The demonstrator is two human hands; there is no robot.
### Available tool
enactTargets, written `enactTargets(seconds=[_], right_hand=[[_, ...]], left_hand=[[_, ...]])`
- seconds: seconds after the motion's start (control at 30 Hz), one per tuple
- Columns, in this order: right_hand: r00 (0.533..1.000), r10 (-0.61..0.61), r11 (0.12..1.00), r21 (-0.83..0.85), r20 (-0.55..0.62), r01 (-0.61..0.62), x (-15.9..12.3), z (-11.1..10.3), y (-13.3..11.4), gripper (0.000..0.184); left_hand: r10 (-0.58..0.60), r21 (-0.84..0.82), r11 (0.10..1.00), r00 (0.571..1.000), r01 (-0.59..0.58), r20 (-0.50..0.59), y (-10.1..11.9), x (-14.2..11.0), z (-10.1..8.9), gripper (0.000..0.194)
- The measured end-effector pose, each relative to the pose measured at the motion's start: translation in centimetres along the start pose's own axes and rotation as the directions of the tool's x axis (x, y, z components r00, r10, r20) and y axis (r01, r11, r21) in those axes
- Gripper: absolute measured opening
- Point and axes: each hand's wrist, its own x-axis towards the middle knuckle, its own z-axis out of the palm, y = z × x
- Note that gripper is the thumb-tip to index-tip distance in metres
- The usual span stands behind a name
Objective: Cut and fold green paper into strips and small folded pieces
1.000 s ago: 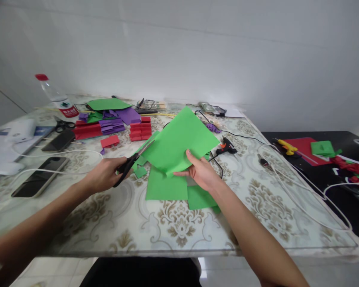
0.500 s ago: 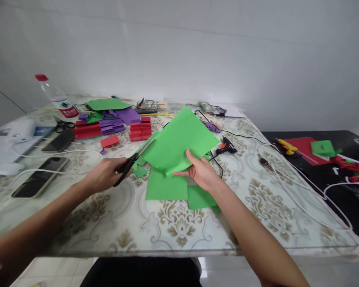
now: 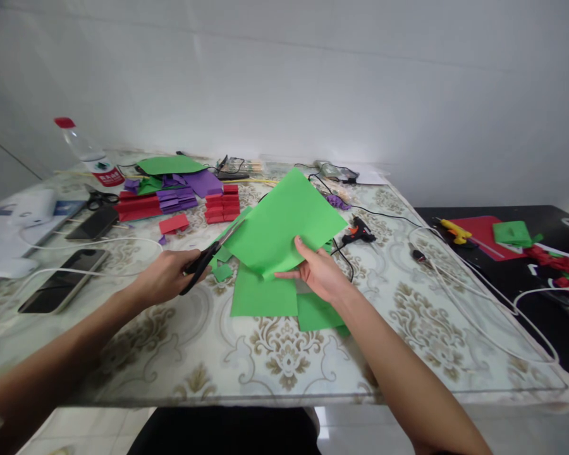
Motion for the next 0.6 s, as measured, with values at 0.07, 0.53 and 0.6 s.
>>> enactTargets(seconds=[0.07,0.53,0.6], right_hand=[[1.0,0.006,1.0,0.0,-0.002,-0.006,-0.04,0.06,-0.03,0.02],[1.0,0.003,1.0,-0.005,-0.016,-0.003,0.06,-0.2,0.1,0.021],[1.0,0.0,1.0,-0.004,-0.014,0.0,0.08,-0.25,0.12,0.023]], left_hand=[[-0.004,0.004,1.0,1.0,0.004,0.0,0.04,0.01,0.0,0.032],[-0.016,0.002,1.0,1.0,0.016,0.014,0.17,0.04,0.03,0.034],[-0.011,0.001,1.0,1.0,0.011,0.019,0.21,0.08,0.05,0.033]])
